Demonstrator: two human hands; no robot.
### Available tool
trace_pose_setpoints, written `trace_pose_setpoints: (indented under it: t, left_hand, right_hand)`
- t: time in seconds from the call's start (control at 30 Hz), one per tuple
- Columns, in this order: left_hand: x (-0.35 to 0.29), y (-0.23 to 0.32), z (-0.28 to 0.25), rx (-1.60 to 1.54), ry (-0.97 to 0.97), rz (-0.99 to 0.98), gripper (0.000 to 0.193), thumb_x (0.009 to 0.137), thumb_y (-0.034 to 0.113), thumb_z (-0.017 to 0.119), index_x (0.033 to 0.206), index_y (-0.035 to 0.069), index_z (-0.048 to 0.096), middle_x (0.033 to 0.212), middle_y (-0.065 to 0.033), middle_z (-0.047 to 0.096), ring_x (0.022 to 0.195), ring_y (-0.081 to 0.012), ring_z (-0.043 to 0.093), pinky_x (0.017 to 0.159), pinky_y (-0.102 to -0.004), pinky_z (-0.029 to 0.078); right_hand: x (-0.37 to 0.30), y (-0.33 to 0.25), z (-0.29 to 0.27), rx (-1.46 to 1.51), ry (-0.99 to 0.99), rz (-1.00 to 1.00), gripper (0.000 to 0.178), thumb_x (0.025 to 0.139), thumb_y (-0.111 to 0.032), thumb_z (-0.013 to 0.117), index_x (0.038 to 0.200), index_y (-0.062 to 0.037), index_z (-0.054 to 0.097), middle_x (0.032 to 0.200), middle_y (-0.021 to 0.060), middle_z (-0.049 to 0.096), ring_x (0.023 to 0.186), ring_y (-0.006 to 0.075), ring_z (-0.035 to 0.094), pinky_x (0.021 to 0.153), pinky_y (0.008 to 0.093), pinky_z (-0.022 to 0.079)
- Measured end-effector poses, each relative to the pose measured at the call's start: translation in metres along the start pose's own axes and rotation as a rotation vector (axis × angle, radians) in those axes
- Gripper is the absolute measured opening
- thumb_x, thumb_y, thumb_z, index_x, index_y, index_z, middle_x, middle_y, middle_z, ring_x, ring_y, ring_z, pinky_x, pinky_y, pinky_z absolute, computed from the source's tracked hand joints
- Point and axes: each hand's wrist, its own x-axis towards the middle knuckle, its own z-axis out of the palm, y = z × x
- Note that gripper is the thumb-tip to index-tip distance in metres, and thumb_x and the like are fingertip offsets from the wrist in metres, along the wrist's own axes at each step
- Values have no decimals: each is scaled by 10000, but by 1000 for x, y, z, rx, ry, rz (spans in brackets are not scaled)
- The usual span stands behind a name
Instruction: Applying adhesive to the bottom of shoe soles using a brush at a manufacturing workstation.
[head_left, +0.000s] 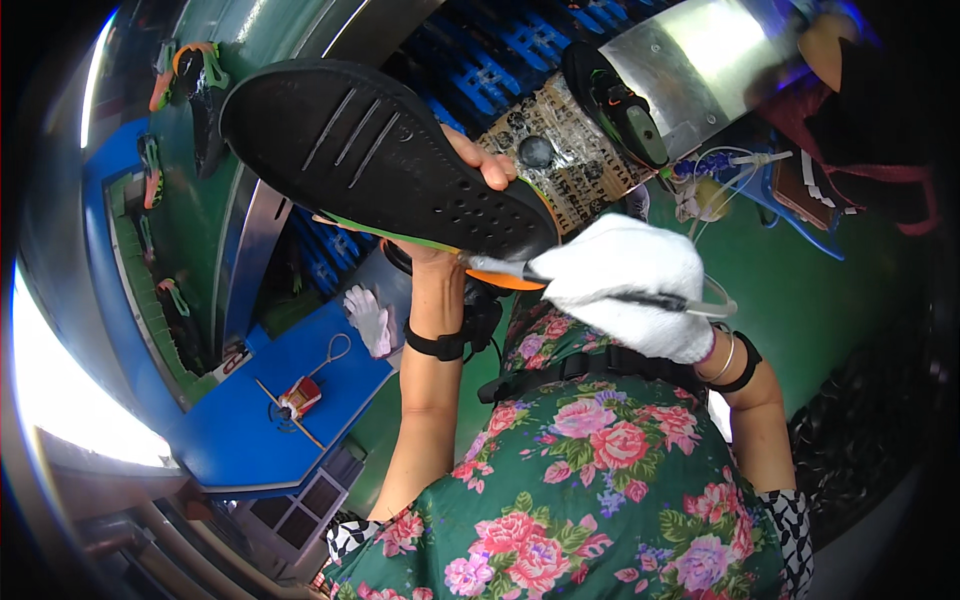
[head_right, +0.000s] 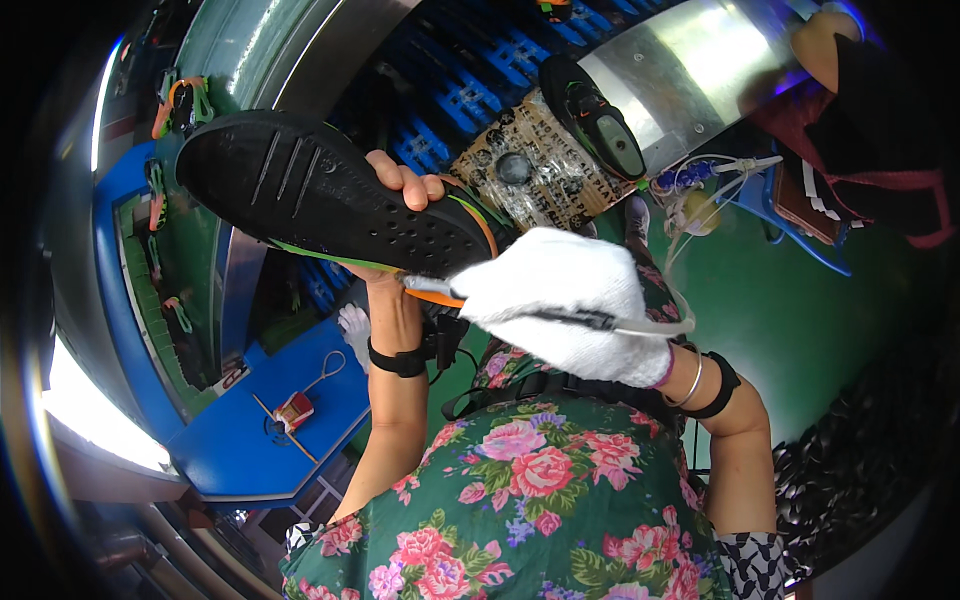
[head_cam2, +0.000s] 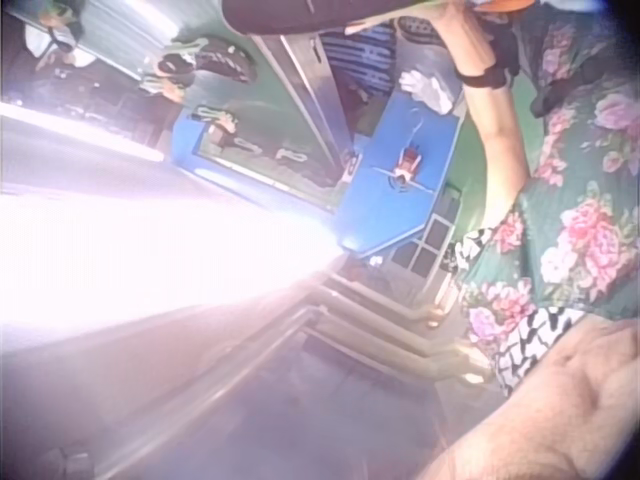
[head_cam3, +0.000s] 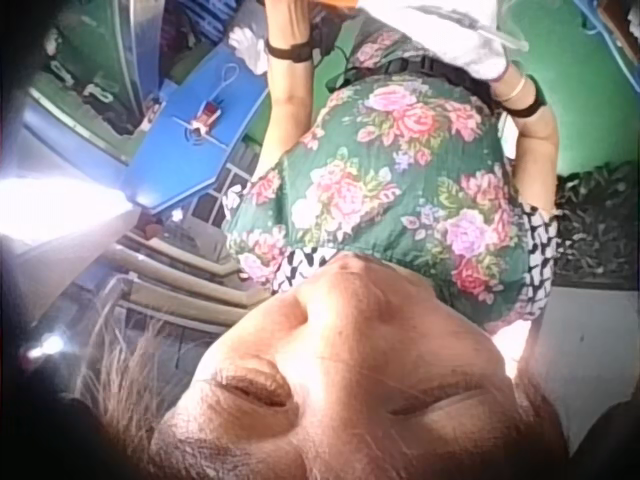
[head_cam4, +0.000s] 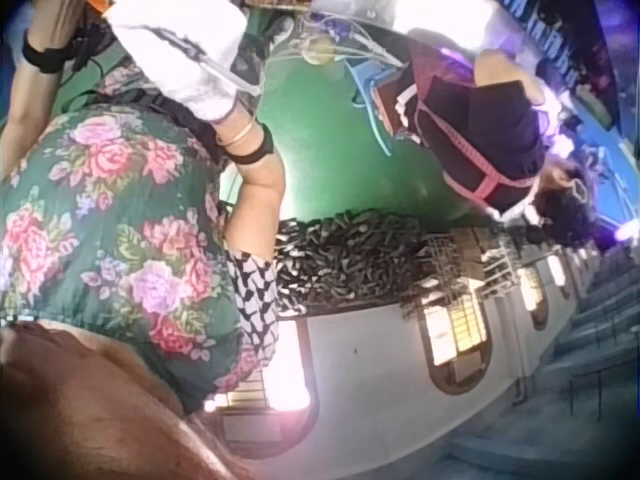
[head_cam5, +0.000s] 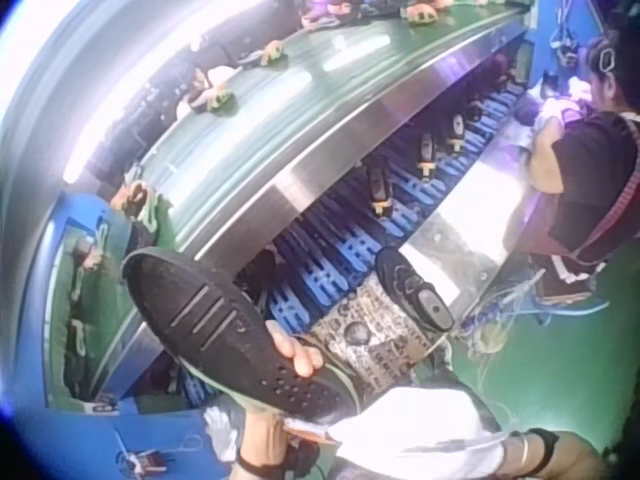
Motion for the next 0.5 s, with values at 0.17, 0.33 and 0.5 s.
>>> trace_pose_setpoints:
  t: [0.17, 0.33, 0.5]
  left_hand:
    - [3, 0, -2, 29, -30, 21, 581, 991, 461, 627, 1201, -80, 578, 1094, -143, 580, 975, -306, 666, 961, -499, 509]
    - [6, 1, -4, 64, -47, 29, 550, 1000, 446, 618, 1221, -57, 582, 1090, -144, 580, 980, -303, 665, 966, -501, 509]
    - [13, 0, 4, 45, 21, 44, 612, 973, 526, 609, 1149, -60, 593, 1023, -162, 609, 930, -318, 688, 922, -496, 522]
  right_hand:
    - [1, -2, 1, -30, -23, -47, 230, 782, -7, 800, 1008, -51, 796, 1014, 114, 776, 863, 249, 726, 758, 350, 571]
    - [2, -2, -5, 17, 21, 91, 220, 783, -17, 805, 998, -66, 797, 1008, 97, 776, 854, 242, 721, 756, 345, 569]
    - [3, -1, -7, 80, 2, 81, 217, 780, -23, 809, 994, -60, 800, 1007, 101, 778, 859, 240, 723, 754, 340, 574]
